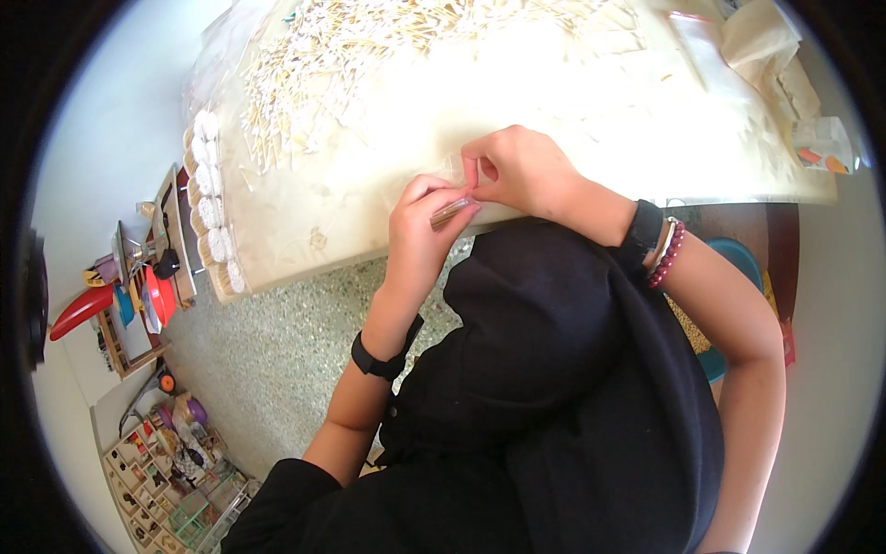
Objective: The recorder is counting and packaging a specific number of cotton swabs into small plastic bags.
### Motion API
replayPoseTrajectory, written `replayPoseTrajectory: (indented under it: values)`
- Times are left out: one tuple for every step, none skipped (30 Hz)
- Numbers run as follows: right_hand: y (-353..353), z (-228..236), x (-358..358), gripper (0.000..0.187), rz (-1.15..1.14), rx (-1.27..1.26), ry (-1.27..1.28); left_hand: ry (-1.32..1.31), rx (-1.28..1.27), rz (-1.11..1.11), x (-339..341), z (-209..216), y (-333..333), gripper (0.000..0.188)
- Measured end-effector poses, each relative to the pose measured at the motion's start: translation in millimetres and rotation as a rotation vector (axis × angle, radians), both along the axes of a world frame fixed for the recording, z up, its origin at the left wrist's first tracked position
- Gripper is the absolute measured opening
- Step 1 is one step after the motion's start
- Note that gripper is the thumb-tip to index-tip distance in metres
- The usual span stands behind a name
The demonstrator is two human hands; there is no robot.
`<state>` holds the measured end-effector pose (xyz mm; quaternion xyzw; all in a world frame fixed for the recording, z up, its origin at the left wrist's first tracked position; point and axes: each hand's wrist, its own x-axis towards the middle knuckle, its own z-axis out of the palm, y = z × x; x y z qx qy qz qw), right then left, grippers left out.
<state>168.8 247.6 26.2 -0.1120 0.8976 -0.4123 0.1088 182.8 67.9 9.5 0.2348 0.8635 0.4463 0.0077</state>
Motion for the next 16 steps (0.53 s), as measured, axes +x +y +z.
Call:
replayPoseTrajectory:
  values:
    - [0, 2, 1, 0.016, -0.009, -0.001, 0.020, 0.008, 0.012, -0.006, -1, 0, 2, 0.020]
    - [0, 2, 1, 0.016, -0.017, 0.014, 0.029, 0.029, 0.005, 0.002, -1, 1, 3, 0.019]
    - [-1, 0, 3, 0.015, 0.006, 0.001, 0.038, 0.052, 0.002, 0.009, 0, 2, 3, 0.017]
    - [2, -3, 3, 0.015, 0.025, 0.000, 0.052, 0.067, 0.033, -0.003, -1, 2, 4, 0.017]
    - [3, -6, 2, 0.015, 0.091, -0.002, 0.076, 0.089, -0.006, -0.010, -1, 0, 2, 0.017]
    - [7, -6, 0, 0.015, 0.157, 0.000, 0.099, 0.113, -0.041, -0.016, -2, 0, 1, 0.017]
    - [10, 1, -3, 0.016, 0.217, -0.052, 0.049, 0.101, -0.066, -0.013, -2, 2, -1, 0.017]
    - [14, 14, -6, 0.017, 0.242, -0.060, -0.012, 0.090, -0.094, -0.007, -2, 4, -4, 0.017]
    - [23, 23, -9, 0.017, 0.191, -0.052, -0.003, 0.112, -0.062, -0.011, -4, 4, -4, 0.017]
    - [34, 32, -11, 0.018, 0.141, -0.044, 0.002, 0.082, -0.064, -0.035, -4, 2, -4, 0.015]
    - [46, 37, -14, 0.017, 0.054, -0.039, 0.043, 0.056, -0.073, -0.054, -5, 2, -7, 0.014]
    - [61, 40, -17, 0.016, -0.030, -0.036, 0.088, 0.078, -0.047, -0.049, -6, 3, -11, 0.014]
    - [72, 49, -19, 0.015, -0.118, -0.006, 0.067, 0.090, -0.092, -0.050, -7, 3, -18, 0.014]
    - [92, 52, -20, 0.018, -0.186, 0.043, 0.109, 0.097, -0.127, -0.064, -8, 4, -20, 0.015]
    - [112, 57, -20, 0.018, -0.266, 0.069, 0.100, 0.094, -0.117, -0.037, -8, 7, -24, 0.016]
    - [124, 66, -22, 0.019, -0.338, 0.086, 0.094, 0.087, -0.150, -0.012, -10, 9, -33, 0.015]
